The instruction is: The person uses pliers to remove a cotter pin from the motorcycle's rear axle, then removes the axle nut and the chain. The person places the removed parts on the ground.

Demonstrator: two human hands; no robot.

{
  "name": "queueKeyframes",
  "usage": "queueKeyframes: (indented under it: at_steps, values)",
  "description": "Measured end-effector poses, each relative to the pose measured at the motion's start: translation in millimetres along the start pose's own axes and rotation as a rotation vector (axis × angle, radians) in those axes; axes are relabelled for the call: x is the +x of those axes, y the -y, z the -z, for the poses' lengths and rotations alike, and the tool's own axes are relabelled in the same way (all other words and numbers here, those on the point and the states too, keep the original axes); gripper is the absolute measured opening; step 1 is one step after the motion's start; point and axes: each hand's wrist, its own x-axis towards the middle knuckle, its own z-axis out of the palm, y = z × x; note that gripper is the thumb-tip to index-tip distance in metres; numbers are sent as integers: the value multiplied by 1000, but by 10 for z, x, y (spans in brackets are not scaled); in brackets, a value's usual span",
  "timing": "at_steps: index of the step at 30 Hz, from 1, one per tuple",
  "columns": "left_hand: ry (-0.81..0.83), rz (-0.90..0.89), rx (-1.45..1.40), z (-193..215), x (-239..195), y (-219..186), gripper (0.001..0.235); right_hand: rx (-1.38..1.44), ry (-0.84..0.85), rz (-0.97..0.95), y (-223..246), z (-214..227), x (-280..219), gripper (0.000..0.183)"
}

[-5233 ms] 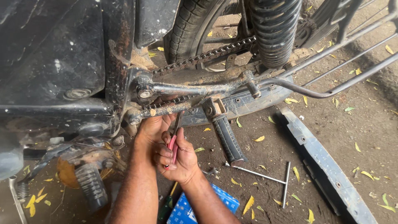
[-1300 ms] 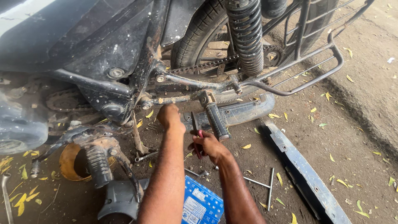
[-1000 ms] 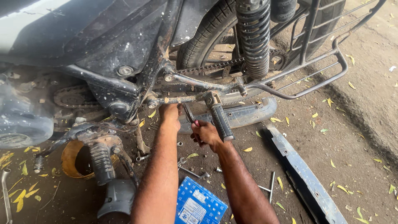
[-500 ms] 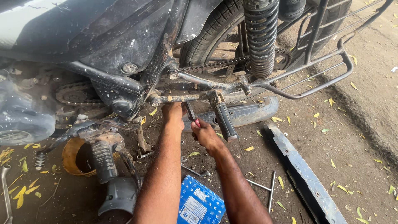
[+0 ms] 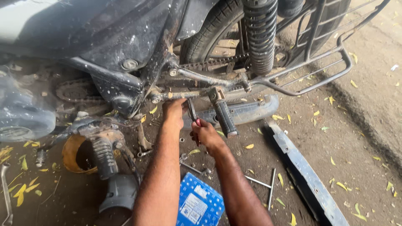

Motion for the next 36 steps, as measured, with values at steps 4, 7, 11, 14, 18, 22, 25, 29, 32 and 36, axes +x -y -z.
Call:
queueKeyframes:
  at_steps: [4, 7, 11, 14, 18, 22, 25, 29, 32, 36]
  values:
    - [11, 12, 21, -63, -112, -145, 10, -174, 15, -56, 266, 93, -197, 38]
    - [-25, 34, 71, -51, -248, -187, 10, -217, 37, -71, 380, 88, -277, 37]
    - [-14, 28, 92, -87, -369, -288, 10, -193, 41, -115, 552, 18, -408, 37]
    - [-28, 51, 125, -88, -386, -298, 9, -175, 43, -122, 633, -15, -454, 37]
    - [1, 22, 105, -65, -330, -260, 9, -183, 26, -143, 668, 5, -421, 33]
    - [-12, 25, 82, -81, -325, -248, 10, -248, 7, -78, 563, 28, -382, 37]
    - [-56, 39, 75, -104, -364, -270, 11, -291, -20, -2, 409, -51, -400, 41]
    - [-36, 26, 52, -99, -361, -260, 10, -273, -59, -17, 441, -89, -483, 40]
    - [-22, 26, 47, -88, -328, -233, 11, -336, -29, -43, 612, 12, -526, 30]
    - [-24, 38, 109, -92, -339, -243, 13, -341, -21, -36, 603, 44, -441, 25]
